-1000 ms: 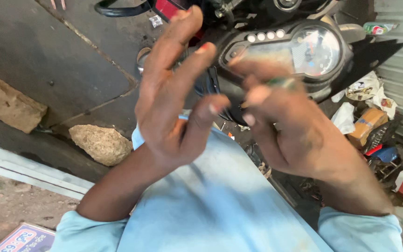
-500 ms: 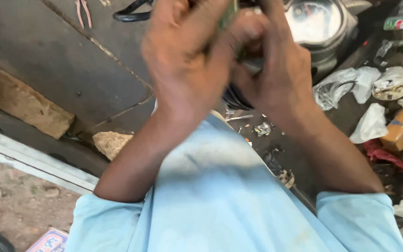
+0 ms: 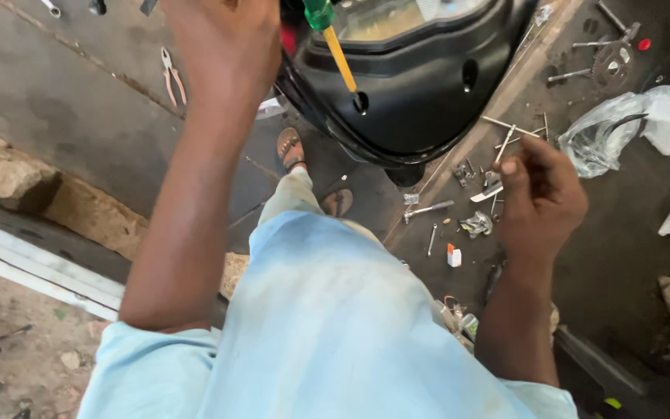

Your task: The person removes and then reattaches the front plastic cowl around the motorcycle's instrument cluster using a screwdriver.

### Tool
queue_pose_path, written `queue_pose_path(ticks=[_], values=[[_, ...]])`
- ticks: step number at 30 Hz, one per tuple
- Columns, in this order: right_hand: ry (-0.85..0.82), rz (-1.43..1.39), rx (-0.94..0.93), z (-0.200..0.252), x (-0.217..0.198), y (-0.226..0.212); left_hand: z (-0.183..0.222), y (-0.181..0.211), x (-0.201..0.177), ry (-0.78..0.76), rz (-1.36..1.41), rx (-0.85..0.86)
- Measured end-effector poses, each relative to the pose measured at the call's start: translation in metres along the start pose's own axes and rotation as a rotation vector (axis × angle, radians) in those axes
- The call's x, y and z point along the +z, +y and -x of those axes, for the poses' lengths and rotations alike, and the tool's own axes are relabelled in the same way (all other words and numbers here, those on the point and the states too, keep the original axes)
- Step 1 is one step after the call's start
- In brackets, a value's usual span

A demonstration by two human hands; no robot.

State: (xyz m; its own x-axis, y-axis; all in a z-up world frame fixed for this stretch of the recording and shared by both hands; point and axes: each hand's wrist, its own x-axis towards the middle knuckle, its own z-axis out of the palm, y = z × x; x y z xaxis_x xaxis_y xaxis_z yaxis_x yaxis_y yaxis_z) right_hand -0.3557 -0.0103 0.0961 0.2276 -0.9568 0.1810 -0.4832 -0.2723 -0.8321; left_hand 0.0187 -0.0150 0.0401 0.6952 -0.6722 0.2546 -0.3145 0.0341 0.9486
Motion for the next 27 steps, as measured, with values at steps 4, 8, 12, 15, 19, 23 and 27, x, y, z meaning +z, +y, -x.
queue_pose_path(ticks=[4, 8, 12, 15, 19, 23, 27], values=[[0.049, 0.003, 0.150, 0.018, -0.010, 0.005, 0.010, 0.014, -0.004, -0.106, 0.250, 0.094], [0.110, 0.084, 0.205, 0.028, -0.010, 0.003, 0.010, 0.054, -0.019, -0.141, 0.200, 0.253], [0.174, 0.111, 0.245, 0.026, 0.004, 0.009, 0.002, 0.055, -0.041, -0.306, 0.364, 0.152], [0.194, 0.188, 0.348, 0.017, 0.015, 0.006, -0.008, 0.033, -0.050, -0.347, 0.397, 0.189], [0.173, 0.289, 0.318, -0.003, 0.036, 0.002, -0.013, 0.009, -0.055, -0.374, 0.325, 0.208], [0.191, 0.360, 0.372, -0.017, 0.048, -0.008, -0.017, -0.014, -0.056, -0.483, 0.413, 0.233], [0.170, 0.460, 0.421, -0.024, 0.057, -0.020, -0.029, -0.028, -0.056, -0.555, 0.492, 0.238]])
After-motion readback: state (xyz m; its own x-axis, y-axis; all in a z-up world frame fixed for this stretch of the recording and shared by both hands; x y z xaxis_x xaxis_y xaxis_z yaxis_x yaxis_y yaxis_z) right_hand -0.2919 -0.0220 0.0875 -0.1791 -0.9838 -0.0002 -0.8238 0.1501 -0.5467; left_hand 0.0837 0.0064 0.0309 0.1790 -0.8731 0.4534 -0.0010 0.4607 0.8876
